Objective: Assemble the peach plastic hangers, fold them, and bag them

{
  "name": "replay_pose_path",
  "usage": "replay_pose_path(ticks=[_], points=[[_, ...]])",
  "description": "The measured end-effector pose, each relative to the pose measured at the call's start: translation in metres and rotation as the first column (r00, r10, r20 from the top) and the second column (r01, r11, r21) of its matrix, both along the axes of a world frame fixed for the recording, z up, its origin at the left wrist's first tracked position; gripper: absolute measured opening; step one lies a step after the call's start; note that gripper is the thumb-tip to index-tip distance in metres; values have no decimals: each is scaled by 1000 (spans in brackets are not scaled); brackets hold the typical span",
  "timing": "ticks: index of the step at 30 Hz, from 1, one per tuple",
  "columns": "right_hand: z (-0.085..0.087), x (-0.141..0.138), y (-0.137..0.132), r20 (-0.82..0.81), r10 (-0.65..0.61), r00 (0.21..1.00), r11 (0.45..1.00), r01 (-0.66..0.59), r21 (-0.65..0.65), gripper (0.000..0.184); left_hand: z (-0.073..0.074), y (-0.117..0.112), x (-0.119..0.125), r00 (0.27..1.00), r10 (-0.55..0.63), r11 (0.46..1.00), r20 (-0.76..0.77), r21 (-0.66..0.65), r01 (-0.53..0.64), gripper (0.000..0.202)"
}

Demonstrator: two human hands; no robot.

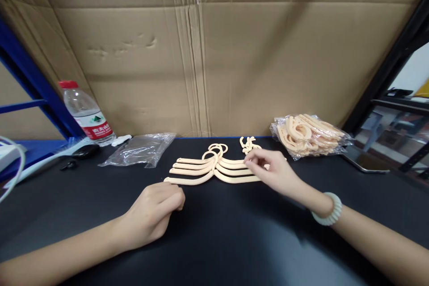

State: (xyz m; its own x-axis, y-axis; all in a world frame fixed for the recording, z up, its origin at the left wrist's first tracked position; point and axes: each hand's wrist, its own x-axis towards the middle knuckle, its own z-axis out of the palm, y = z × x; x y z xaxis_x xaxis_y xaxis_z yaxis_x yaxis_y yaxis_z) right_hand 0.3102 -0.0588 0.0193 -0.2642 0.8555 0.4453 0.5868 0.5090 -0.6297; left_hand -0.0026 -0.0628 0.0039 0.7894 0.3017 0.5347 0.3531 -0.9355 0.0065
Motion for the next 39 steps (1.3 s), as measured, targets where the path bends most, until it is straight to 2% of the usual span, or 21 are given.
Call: replay_pose_path(ticks=[2, 5, 9, 13, 19, 21, 25, 30, 35, 37, 39], points=[[4, 16, 16, -23, -86, 996, 996, 85, -39, 22, 2, 0, 2, 1000, 5, 999, 13, -32, -5, 22], [5, 39, 42, 102, -190, 976, 979, 197, -57, 21, 2, 0, 4, 997, 56, 995, 54, -86, -51, 14], [0, 54, 67, 199, -222, 955, 969, 239, -67, 20, -3, 2, 4, 994, 110, 990, 20, -86, -108, 20], [0, 48, 73, 307, -169, 937, 980, 191, -45, 18, -6, 4, 1, 990, 127, 984, -53, -121, -133, 21], [5, 40, 73, 430, -14, 903, 1000, 10, 12, 23, -8, 4, -1, 993, 101, 989, -63, -104, -107, 34], [3, 40, 75, 453, 2, 892, 1000, -14, 22, 18, -8, 5, 0, 991, 120, 987, -56, -99, -125, 36], [-1, 39, 76, 477, -6, 879, 997, -28, 65, 15, -6, 2, 1, 984, 162, 976, -79, -136, -172, 27], [3, 38, 74, 456, -90, 886, 981, -2, 196, 20, -2, -1, 1, 991, 113, 980, -76, -155, -124, 20], [21, 40, 68, 322, -231, 918, 928, 108, 357, 22, -1, -4, 0, 1000, 23, 972, -6, -236, -24, 14], [29, 33, 61, 245, -284, 927, 901, 170, 398, 22, -1, -8, 1, 996, -30, 966, 79, -255, 49, 23], [35, 17, 49, 110, -290, 951, 898, 231, 374, 22, -2, -14, 4, 974, -34, 929, 225, -352, 114, 37]])
